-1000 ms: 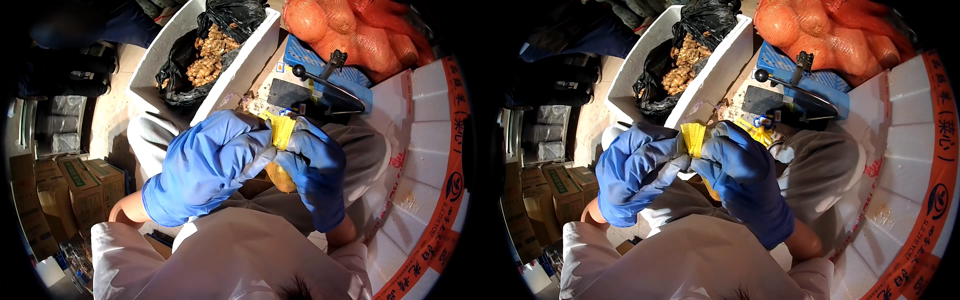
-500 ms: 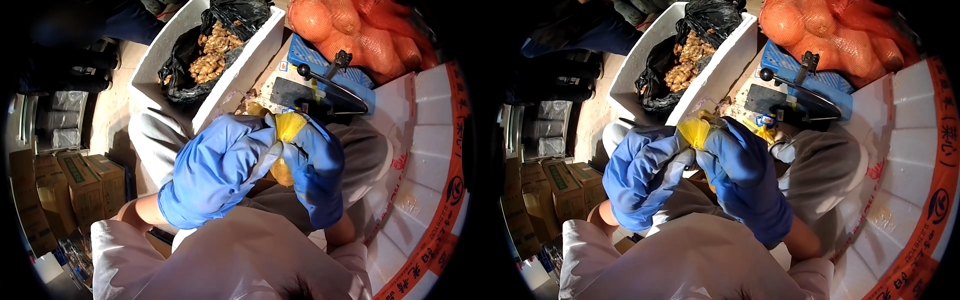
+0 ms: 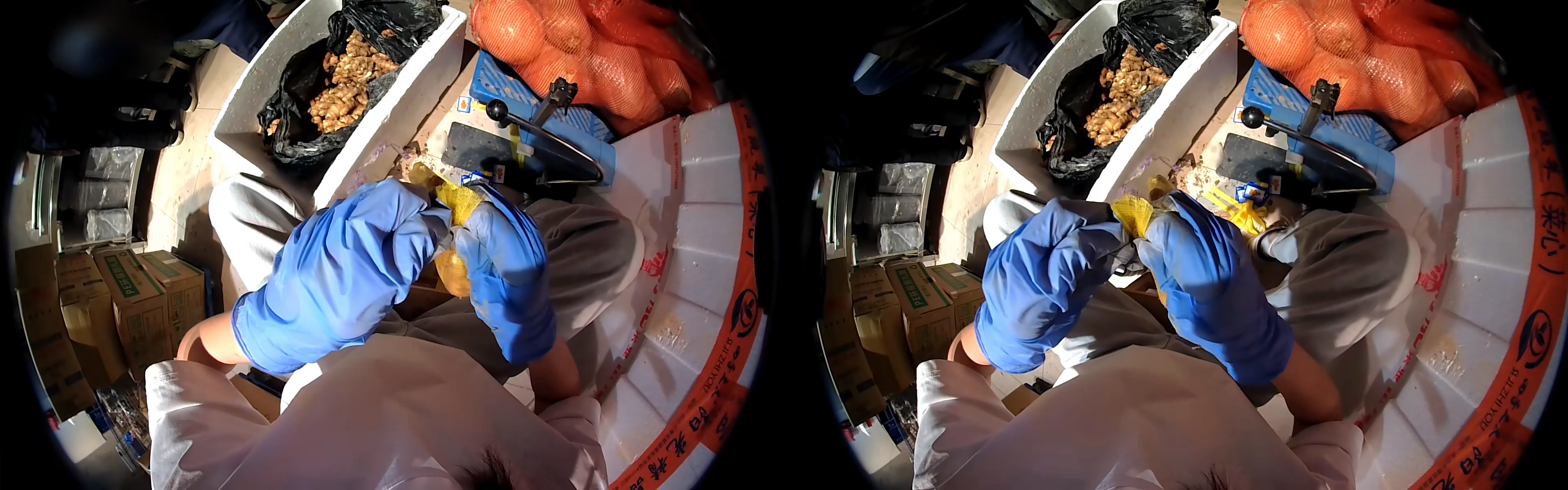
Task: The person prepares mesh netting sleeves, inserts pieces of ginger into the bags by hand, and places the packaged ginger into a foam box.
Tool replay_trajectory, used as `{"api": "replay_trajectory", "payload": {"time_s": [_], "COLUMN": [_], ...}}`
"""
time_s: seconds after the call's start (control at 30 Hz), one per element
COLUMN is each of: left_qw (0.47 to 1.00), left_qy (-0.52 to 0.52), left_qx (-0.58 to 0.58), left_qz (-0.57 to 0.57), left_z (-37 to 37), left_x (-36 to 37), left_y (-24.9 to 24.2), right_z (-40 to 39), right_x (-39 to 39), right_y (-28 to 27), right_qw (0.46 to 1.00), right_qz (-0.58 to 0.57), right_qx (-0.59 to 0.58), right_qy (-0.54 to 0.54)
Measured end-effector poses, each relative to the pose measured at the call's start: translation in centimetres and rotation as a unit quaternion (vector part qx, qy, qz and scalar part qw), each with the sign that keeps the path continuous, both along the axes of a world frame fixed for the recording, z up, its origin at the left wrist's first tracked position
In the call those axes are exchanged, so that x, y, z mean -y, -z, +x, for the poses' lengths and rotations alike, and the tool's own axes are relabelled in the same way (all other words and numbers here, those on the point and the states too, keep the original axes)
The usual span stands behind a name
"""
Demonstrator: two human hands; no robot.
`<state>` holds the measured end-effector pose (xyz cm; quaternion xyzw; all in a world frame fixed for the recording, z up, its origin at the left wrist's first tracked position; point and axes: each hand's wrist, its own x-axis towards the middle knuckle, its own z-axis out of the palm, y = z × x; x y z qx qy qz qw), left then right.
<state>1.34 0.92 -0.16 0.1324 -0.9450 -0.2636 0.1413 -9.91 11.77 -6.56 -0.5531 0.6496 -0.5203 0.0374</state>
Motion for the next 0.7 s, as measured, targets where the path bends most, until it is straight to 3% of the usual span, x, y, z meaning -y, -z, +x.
{"api": "replay_trajectory", "payload": {"time_s": [0.1,0.17,0.47,0.57,0.7], "left_qw": [0.991,0.987,0.984,0.963,0.976], "left_qy": [-0.087,-0.091,-0.041,-0.061,-0.042], "left_qx": [-0.042,-0.051,-0.033,-0.090,-0.065], "left_qz": [-0.088,-0.122,-0.172,-0.246,-0.204], "left_z": [0.2,0.1,-0.1,0.1,0.1], "left_x": [-1.3,-1.4,-0.9,-0.7,-0.4], "left_y": [1.4,1.9,2.2,3.3,3.0], "right_z": [0.0,0.0,0.0,0.6,0.9], "right_x": [0.1,0.3,-0.1,-0.1,0.2], "right_y": [0.0,0.1,0.1,-0.1,-0.1], "right_qw": [1.000,0.999,1.000,1.000,0.999], "right_qz": [-0.011,-0.028,-0.002,0.015,0.014], "right_qx": [0.027,0.029,-0.016,-0.018,-0.017], "right_qy": [-0.003,-0.008,-0.007,0.018,0.043]}}
